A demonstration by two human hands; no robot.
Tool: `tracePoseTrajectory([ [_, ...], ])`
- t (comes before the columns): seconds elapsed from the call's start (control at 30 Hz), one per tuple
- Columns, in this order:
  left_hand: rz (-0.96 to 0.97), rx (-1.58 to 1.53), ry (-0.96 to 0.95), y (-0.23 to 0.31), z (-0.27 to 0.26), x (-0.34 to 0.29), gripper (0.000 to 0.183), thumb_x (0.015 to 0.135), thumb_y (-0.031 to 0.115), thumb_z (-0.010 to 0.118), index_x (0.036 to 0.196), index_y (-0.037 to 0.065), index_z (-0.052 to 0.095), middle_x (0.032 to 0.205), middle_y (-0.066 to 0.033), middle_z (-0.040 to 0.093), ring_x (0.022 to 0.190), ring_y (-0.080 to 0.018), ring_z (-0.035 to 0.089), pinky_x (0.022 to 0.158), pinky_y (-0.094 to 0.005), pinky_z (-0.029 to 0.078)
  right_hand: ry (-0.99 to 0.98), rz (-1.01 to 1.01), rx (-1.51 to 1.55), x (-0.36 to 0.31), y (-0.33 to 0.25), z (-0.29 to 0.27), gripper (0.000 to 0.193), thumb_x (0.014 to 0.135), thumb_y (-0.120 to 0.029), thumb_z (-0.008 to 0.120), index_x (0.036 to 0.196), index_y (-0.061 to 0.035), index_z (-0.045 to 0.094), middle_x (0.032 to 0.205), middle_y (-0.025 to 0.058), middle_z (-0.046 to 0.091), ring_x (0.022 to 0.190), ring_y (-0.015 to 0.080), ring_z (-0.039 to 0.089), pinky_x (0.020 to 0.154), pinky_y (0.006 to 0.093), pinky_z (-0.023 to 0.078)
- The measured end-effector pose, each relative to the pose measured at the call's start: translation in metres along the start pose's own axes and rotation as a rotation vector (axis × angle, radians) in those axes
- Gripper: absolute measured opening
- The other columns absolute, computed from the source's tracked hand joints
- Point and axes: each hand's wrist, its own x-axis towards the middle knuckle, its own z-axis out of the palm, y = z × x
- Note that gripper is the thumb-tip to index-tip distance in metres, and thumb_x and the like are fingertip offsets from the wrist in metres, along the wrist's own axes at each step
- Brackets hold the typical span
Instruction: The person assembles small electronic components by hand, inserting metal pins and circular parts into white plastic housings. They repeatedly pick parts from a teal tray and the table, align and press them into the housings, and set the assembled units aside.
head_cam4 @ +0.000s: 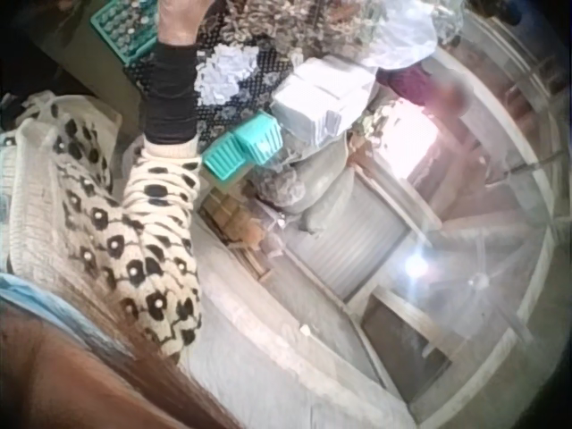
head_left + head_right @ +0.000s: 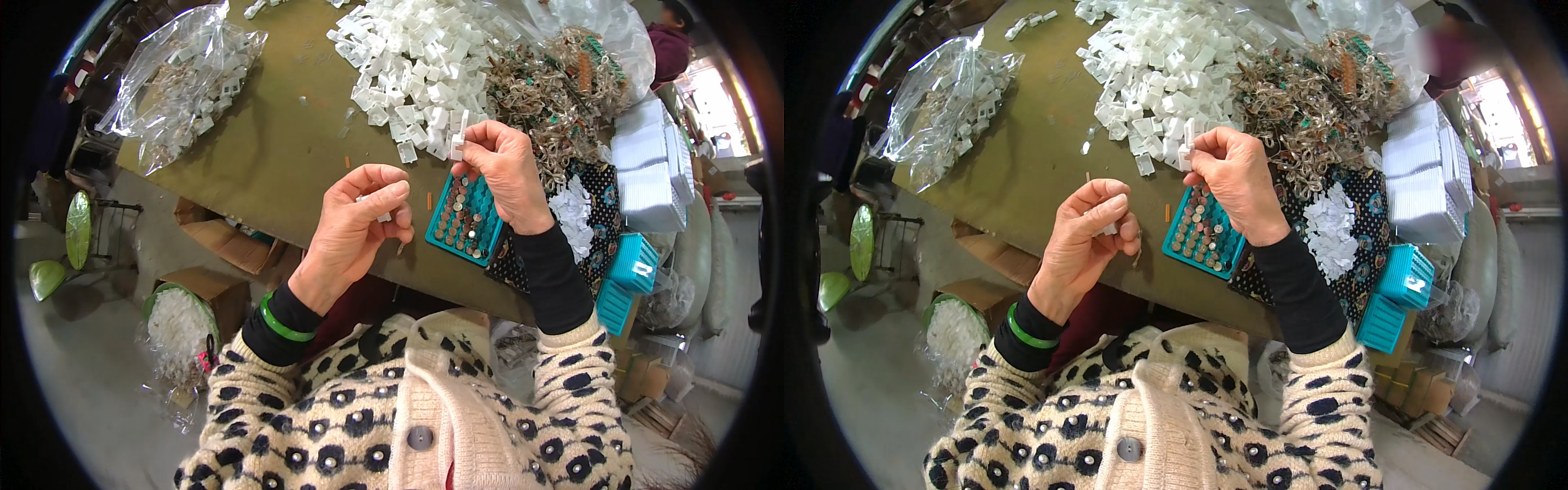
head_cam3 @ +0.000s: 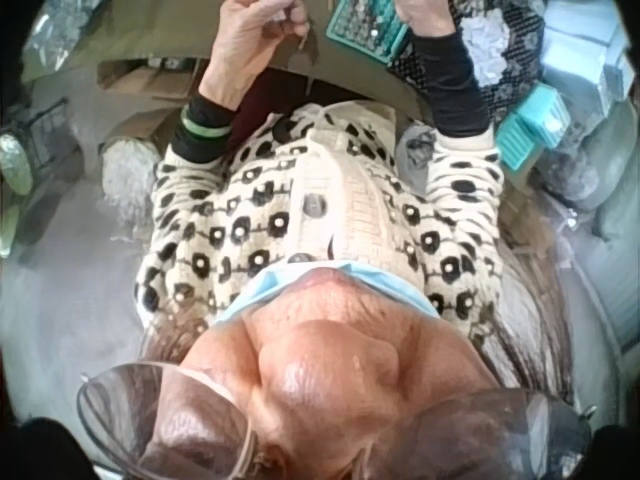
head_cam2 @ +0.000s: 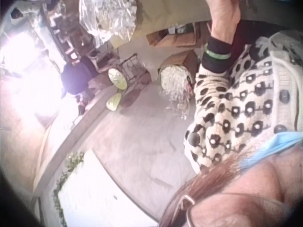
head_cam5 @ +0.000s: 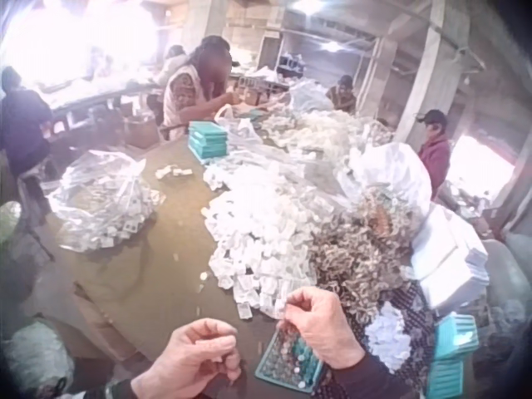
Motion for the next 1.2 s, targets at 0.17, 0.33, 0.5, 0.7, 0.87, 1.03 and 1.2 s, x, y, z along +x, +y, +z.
tracePoseTrajectory([
  [0.17,0.096,0.083,0.027,-0.004,0.009,0.005,0.021,0.091,0.008,0.068,0.110,0.001,0.062,0.079,-0.0053,0.062,0.066,-0.0146,0.061,0.057,-0.0297,0.054,-0.040,0.015,-0.046,-0.027,-0.017,0.024,0.006,0.085,-0.003,0.065,0.085,0.0030,0.065,0.072,0.0064,0.067,0.059,0.0104,0.062,0.054,0.0252,0.049],
  [0.33,0.162,0.173,-0.028,-0.011,0.009,0.003,0.022,0.087,0.001,0.071,0.107,-0.004,0.063,0.087,-0.0087,0.067,0.070,-0.0140,0.066,0.060,-0.0274,0.057,-0.029,-0.095,-0.289,-0.049,-0.017,0.042,0.011,0.086,-0.004,0.063,0.080,0.0050,0.062,0.072,0.0162,0.070,0.061,0.0194,0.069,0.057,0.0302,0.051],
  [0.5,0.093,0.072,-0.032,-0.016,-0.001,-0.003,0.016,0.088,-0.003,0.066,0.103,-0.005,0.061,0.104,-0.0187,0.069,0.073,-0.0190,0.068,0.060,-0.0281,0.057,-0.252,-0.143,-0.355,-0.049,-0.018,0.015,0.013,0.087,-0.008,0.063,0.083,0.0050,0.064,0.070,0.0139,0.068,0.063,0.0150,0.065,0.058,0.0300,0.050],
  [0.7,0.099,0.027,-0.017,-0.023,-0.005,0.000,0.019,0.085,-0.004,0.069,0.102,-0.002,0.059,0.108,-0.0182,0.068,0.073,-0.0172,0.066,0.062,-0.0279,0.055,0.482,-0.843,-1.160,0.027,-0.011,-0.048,0.011,0.082,-0.002,0.059,0.094,-0.0030,0.061,0.093,0.0129,0.058,0.088,0.0310,0.059,0.078,0.0402,0.049],
  [0.87,0.103,0.044,-0.010,-0.026,-0.005,0.000,0.025,0.082,-0.004,0.072,0.103,0.002,0.059,0.107,-0.0140,0.066,0.070,-0.0166,0.059,0.064,-0.0288,0.050,0.476,-0.674,-1.428,0.067,0.006,-0.083,0.020,0.081,-0.004,0.065,0.100,-0.0051,0.064,0.098,0.0124,0.060,0.096,0.0307,0.060,0.083,0.0401,0.049],
  [1.03,0.133,0.011,-0.018,-0.027,-0.005,0.001,0.025,0.082,-0.003,0.074,0.103,-0.001,0.060,0.098,-0.0096,0.065,0.068,-0.0128,0.058,0.063,-0.0279,0.051,0.454,-0.663,-1.155,0.068,-0.003,-0.095,0.009,0.081,-0.009,0.070,0.087,-0.0051,0.064,0.085,0.0102,0.064,0.078,0.0288,0.065,0.069,0.0398,0.050],
  [1.2,0.104,0.021,-0.002,-0.028,-0.003,0.000,0.027,0.082,-0.004,0.073,0.107,0.000,0.062,0.097,-0.0100,0.065,0.069,-0.0138,0.058,0.062,-0.0276,0.049,0.304,-0.343,-0.157,0.050,-0.030,-0.112,0.006,0.086,-0.007,0.070,0.089,-0.0018,0.069,0.074,-0.0013,0.066,0.061,0.0058,0.060,0.057,0.0199,0.046],
])
